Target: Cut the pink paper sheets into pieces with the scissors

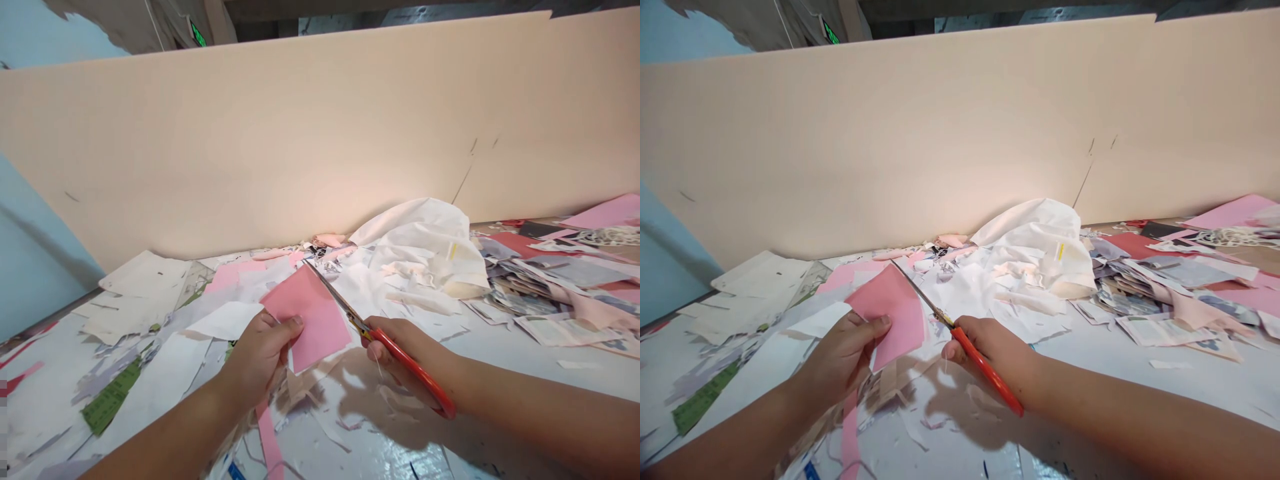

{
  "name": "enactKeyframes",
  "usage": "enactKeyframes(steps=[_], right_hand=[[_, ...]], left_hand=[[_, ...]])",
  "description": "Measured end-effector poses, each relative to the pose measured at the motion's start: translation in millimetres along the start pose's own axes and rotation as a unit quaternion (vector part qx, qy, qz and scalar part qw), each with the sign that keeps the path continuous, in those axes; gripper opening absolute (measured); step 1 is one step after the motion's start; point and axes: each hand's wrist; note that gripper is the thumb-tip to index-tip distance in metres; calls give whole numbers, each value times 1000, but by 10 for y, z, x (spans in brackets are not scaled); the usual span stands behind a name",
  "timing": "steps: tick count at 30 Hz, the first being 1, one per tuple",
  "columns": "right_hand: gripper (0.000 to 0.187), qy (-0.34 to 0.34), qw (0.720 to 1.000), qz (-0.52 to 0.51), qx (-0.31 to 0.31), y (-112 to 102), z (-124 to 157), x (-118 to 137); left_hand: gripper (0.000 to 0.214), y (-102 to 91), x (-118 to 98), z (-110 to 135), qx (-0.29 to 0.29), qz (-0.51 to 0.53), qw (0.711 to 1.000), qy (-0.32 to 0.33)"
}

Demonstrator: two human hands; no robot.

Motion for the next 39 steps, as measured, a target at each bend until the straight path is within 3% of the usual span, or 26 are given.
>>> enactKeyframes(steps=[7, 17, 22, 24, 27, 30, 34, 39], right_hand=[[45, -30, 999, -14, -33, 14, 25, 23], [41, -15, 999, -33, -40, -18, 6, 2], [46, 22, 986, -152, -70, 48, -4, -64], [43, 18, 968, -240, -69, 74, -18, -69], [36, 5, 943, -329, -57, 99, -42, -75], [33, 10, 936, -349, -51, 116, -57, -103], [27, 18, 942, -333, -44, 132, -49, -124], [22, 38, 953, -295, -57, 130, -12, -78]], left_hand=[[33, -26, 117, -55, -26, 37, 999, 5], [39, 2, 54, 3, -45, 5, 999, -8], [42, -1, 81, 0, -45, -6, 998, -37], [36, 41, 76, 33, -25, 19, 999, -30], [9, 131, 76, 117, 90, 70, 993, -42], [27, 181, 118, 187, 180, 98, 975, -85], [42, 154, 200, 187, 202, 71, 972, -97], [39, 150, 206, 164, 212, 24, 974, -77]])
Point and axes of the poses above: each hand's wrist, its own z-axis away from the middle knuckle, its own y-axis out of the palm, x = y × z, and after that the axes turned 8 degrees about -x, right-handed
